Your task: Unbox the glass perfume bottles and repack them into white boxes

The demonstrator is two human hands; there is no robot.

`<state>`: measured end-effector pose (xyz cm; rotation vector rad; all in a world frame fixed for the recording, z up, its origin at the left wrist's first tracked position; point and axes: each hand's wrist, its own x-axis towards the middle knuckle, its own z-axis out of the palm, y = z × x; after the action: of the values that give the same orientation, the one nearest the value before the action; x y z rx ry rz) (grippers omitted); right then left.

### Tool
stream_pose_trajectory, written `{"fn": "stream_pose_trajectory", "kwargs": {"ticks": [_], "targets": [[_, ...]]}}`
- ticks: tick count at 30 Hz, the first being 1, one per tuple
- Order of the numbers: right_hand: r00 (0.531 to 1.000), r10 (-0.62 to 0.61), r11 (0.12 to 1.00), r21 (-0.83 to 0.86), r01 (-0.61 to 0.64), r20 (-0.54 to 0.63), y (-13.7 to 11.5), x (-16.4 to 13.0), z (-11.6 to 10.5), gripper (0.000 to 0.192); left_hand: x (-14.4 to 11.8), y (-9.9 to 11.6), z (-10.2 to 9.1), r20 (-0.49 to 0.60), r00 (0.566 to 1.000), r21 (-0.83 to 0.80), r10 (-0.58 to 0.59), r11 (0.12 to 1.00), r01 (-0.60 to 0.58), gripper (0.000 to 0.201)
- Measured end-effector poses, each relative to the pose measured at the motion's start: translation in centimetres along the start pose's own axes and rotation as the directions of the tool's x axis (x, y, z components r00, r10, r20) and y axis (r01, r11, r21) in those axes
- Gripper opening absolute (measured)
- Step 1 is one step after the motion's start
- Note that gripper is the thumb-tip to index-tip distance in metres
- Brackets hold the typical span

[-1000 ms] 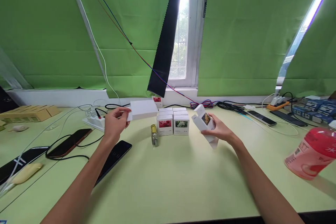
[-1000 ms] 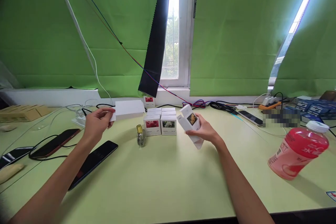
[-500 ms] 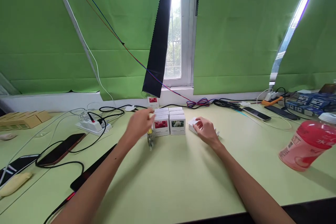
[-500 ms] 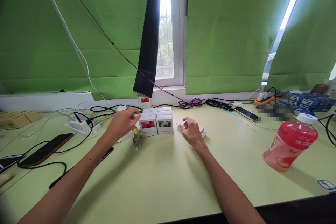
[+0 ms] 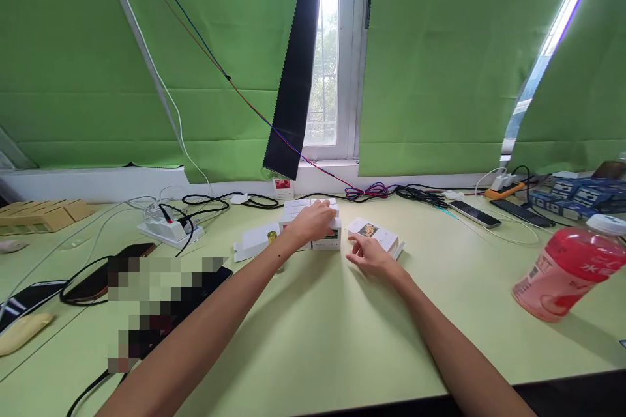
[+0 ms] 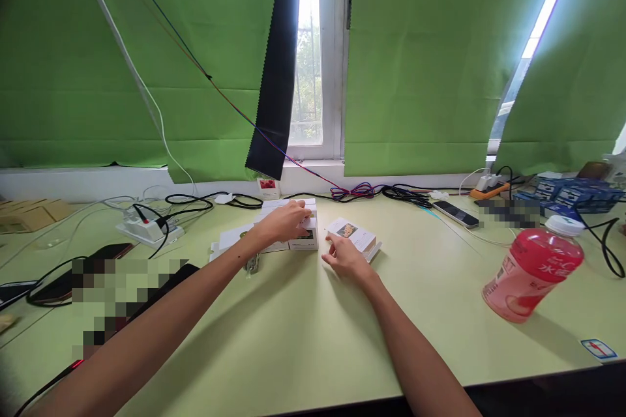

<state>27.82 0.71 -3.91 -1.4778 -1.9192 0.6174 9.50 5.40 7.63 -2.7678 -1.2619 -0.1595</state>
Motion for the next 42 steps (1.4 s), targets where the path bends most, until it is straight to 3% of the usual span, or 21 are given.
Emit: {"fn": "stream_pose_trajectory", "kwargs": {"ticks": [4, 6, 11, 13, 16, 18, 20, 24, 29, 33, 38, 42], "targets": [[0.999, 0.0, 1.0, 0.022, -0.001, 0.049, -0.1, -0.1, -0.2, 0.058, -2.0, 1.2, 0.1, -0.052, 0.997, -0.016, -0.05, 0.999, 0.049, 0.01], [0.993, -0.013, 0.996, 0.092, 0.002, 0.114, -0.3, -0.4, -0.6, 0.065, -3.3, 1.6, 0.4, -0.097, 0.989, -0.055, -0.115, 0.992, 0.11, 0.015], [0.927, -0.095, 0.941, 0.337, -0.036, 0.363, -2.0, -1.3, -1.5, 0.04, -5.9, 0.5, 2.1, -0.145, 0.926, -0.388, -0.347, 0.881, 0.27, 0.04], [0.913, -0.077, 0.924, 0.373, -0.086, 0.4, -2.5, -1.5, -1.4, 0.04, -6.7, -0.4, 3.0, -0.108, 0.892, -0.495, -0.439, 0.802, 0.335, 0.043], [0.917, -0.058, 0.911, 0.395, -0.113, 0.395, -2.4, -1.5, -1.1, 0.044, -7.9, -1.2, 4.6, 0.072, 0.852, -0.668, -0.519, 0.609, 0.427, 0.04], [0.924, -0.052, 0.907, 0.405, -0.115, 0.379, -2.0, -1.4, -0.9, 0.046, -8.7, -1.4, 5.5, 0.183, 0.854, -0.755, -0.487, 0.487, 0.439, 0.041], [0.932, -0.031, 0.9, 0.416, -0.13, 0.36, -1.5, -1.3, -0.7, 0.049, -9.4, -1.2, 6.3, 0.226, 0.871, -0.8, -0.436, 0.428, 0.421, 0.047], [0.947, 0.043, 0.865, 0.462, -0.194, 0.318, -0.9, -1.1, -0.4, 0.045, -9.8, -0.6, 7.6, 0.2, 0.868, -0.794, -0.454, 0.443, 0.415, 0.046], [0.964, 0.097, 0.857, 0.472, -0.207, 0.247, -0.8, -0.8, 0.4, 0.036, -10.1, 0.1, 8.6, 0.004, 0.853, -0.719, -0.521, 0.591, 0.365, 0.042], [0.97, 0.113, 0.856, 0.474, -0.206, 0.217, -0.6, -0.5, 1.1, 0.033, -10.2, 0.4, 8.9, -0.054, 0.831, -0.673, -0.554, 0.635, 0.379, 0.042], [0.968, 0.121, 0.862, 0.461, -0.212, 0.219, -0.6, -0.4, 1.0, 0.031, -10.3, 0.1, 8.7, -0.03, 0.832, -0.691, -0.555, 0.613, 0.384, 0.041], [0.964, 0.122, 0.853, 0.471, -0.223, 0.236, -0.8, -0.5, 0.7, 0.03, -11.2, -0.8, 7.8, 0.088, 0.916, -0.714, -0.391, 0.616, 0.332, 0.046]]}}
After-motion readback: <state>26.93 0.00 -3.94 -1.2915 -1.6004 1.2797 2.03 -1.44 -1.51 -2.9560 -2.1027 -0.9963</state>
